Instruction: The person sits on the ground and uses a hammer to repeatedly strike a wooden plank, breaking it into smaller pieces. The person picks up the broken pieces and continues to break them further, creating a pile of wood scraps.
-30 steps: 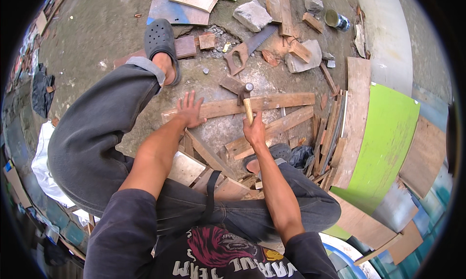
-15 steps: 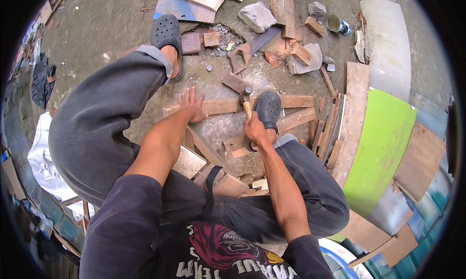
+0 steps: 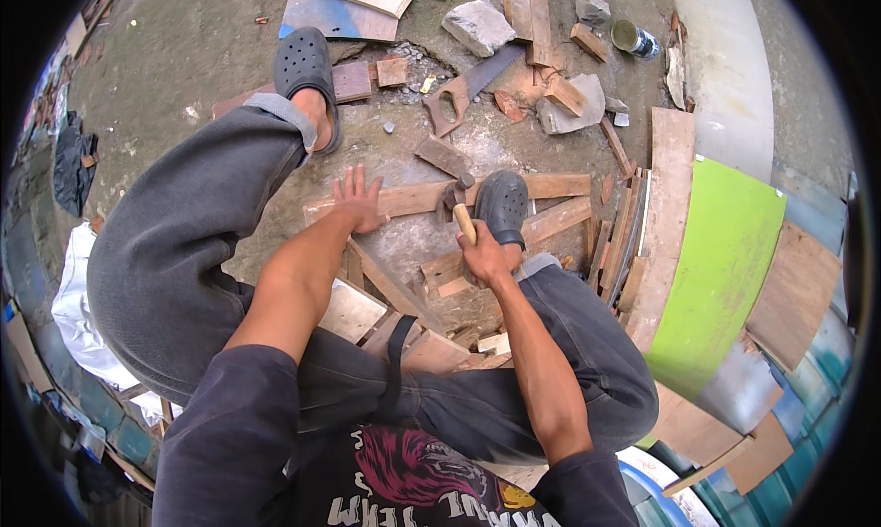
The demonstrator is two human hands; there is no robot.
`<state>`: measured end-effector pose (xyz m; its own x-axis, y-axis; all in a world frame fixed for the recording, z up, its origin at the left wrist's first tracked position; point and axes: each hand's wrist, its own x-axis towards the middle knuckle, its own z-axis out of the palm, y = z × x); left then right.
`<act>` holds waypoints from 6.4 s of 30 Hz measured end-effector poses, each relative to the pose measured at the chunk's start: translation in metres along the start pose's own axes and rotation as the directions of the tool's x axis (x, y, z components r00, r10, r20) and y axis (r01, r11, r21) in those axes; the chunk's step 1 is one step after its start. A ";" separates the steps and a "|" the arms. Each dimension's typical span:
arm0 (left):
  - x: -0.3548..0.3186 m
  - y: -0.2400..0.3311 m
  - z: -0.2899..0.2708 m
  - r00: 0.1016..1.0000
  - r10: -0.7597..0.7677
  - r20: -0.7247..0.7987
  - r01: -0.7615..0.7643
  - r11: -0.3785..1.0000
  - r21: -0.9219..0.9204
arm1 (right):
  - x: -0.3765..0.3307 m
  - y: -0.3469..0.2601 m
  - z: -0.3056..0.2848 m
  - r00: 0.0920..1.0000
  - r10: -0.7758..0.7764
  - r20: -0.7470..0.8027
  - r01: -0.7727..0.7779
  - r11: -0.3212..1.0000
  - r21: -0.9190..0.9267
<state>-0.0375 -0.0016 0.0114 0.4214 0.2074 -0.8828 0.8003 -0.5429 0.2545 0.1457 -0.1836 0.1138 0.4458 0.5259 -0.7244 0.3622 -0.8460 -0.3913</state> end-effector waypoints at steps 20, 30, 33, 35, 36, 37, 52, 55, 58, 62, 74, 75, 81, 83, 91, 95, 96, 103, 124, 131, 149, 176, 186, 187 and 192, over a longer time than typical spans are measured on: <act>0.001 0.000 0.002 1.000 -0.007 -0.020 0.008 1.000 0.024 | 0.018 0.001 0.019 0.992 0.115 -0.051 -0.120 0.988 -0.103; -0.003 -0.002 0.002 0.999 0.002 -0.037 -0.002 1.000 0.009 | 0.033 0.002 0.002 0.996 0.082 0.041 -0.072 0.975 -0.208; -0.007 0.001 -0.002 1.000 -0.002 -0.016 0.003 1.000 0.020 | 0.040 0.009 0.001 0.999 0.032 0.027 -0.024 0.969 -0.245; -0.007 0.000 -0.002 1.000 -0.021 -0.019 0.022 0.999 0.024 | 0.044 -0.005 -0.021 0.929 0.220 0.299 -0.170 0.968 -0.186; -0.006 0.002 -0.001 0.999 -0.026 -0.020 0.027 0.999 0.028 | 0.042 -0.007 -0.029 0.853 0.306 0.423 -0.256 0.951 -0.174; -0.006 0.003 0.000 0.999 -0.030 -0.021 0.031 0.999 0.033 | 0.033 -0.004 -0.027 0.866 0.294 0.405 -0.219 0.950 -0.222; -0.004 -0.001 0.003 0.999 0.009 -0.053 -0.008 1.000 0.019 | -0.030 0.010 0.006 0.783 0.063 -0.618 0.219 0.903 0.369; -0.005 0.000 0.001 0.999 0.021 -0.044 -0.020 1.000 0.021 | -0.017 0.012 -0.013 0.970 0.236 0.057 -0.205 0.675 0.709; -0.004 0.002 0.002 0.999 0.020 -0.048 -0.019 0.999 0.034 | -0.006 0.024 0.006 0.947 0.320 -0.031 -0.234 0.753 0.615; 0.001 -0.005 0.010 0.998 0.031 -0.058 -0.030 0.999 0.025 | -0.011 0.026 0.016 0.978 0.181 -0.100 -0.070 0.746 0.663; 0.005 -0.002 0.006 0.999 0.043 -0.033 -0.040 0.996 0.074 | 0.008 0.033 0.058 0.914 0.297 -0.277 -0.152 0.883 0.443; 0.007 -0.001 0.006 0.998 0.055 -0.032 -0.052 0.995 0.084 | 0.012 0.046 0.061 0.916 0.287 -0.279 -0.159 0.900 0.405; 0.004 -0.003 0.005 0.999 0.037 -0.038 -0.034 0.996 0.080 | 0.014 0.032 0.031 0.809 -0.061 -0.585 0.390 0.800 0.456; 0.002 0.000 0.004 0.999 0.033 -0.032 -0.030 0.996 0.080 | 0.007 0.038 0.042 0.860 -0.011 -0.511 0.313 0.801 0.510; 0.006 -0.004 0.014 0.993 0.063 -0.100 -0.051 0.991 0.121 | 0.014 0.040 0.038 0.932 0.312 -0.184 -0.246 0.919 0.308; 0.006 -0.007 0.014 0.994 0.049 -0.099 -0.038 0.993 0.113 | 0.001 0.013 0.019 0.888 0.109 -0.448 0.133 0.870 0.475; 0.007 -0.005 0.013 0.994 0.057 -0.095 -0.046 0.992 0.116 | 0.004 0.023 0.030 0.874 0.097 -0.476 0.176 0.850 0.497; -0.001 -0.001 0.005 0.994 0.075 -0.085 -0.065 0.991 0.115 | 0.010 0.038 0.076 0.900 0.395 -0.185 -0.332 0.895 0.298; 0.033 -0.153 0.000 0.861 -0.332 -0.384 0.125 0.872 -0.474 | -0.253 0.019 -0.134 0.944 0.237 -0.230 -0.243 0.970 0.003; 0.002 -0.117 0.011 0.909 -0.376 -0.178 0.229 0.809 -0.541 | -0.246 0.010 -0.110 0.949 0.188 -0.253 -0.237 0.955 -0.179; 0.001 -0.042 -0.014 0.956 0.056 -0.286 -0.057 0.998 0.008 | -0.255 0.029 -0.085 0.980 0.131 -0.149 -0.182 0.896 -0.405; -0.010 0.134 -0.022 0.897 0.386 -0.213 -0.295 0.885 0.361 | -0.299 0.043 -0.062 0.967 -0.097 -0.235 -0.008 0.914 -0.406; 0.016 0.158 0.007 0.921 0.289 -0.259 -0.129 0.858 0.498 | -0.264 0.062 -0.056 0.972 0.065 -0.224 -0.133 0.943 -0.304; 0.016 0.155 0.006 0.931 0.277 -0.236 -0.124 0.851 0.510 | -0.261 0.061 -0.057 0.974 0.098 -0.203 -0.163 0.929 -0.332; 0.021 0.135 0.007 0.902 0.319 -0.290 -0.141 0.854 0.500 | -0.245 0.060 -0.067 0.982 0.115 -0.151 -0.164 0.914 -0.370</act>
<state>0.0764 -0.0759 0.0241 0.7593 0.2501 -0.6008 0.4109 -0.9001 0.1446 0.1129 -0.3571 0.3059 0.6028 0.4322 -0.6707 0.5609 -0.8274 -0.0290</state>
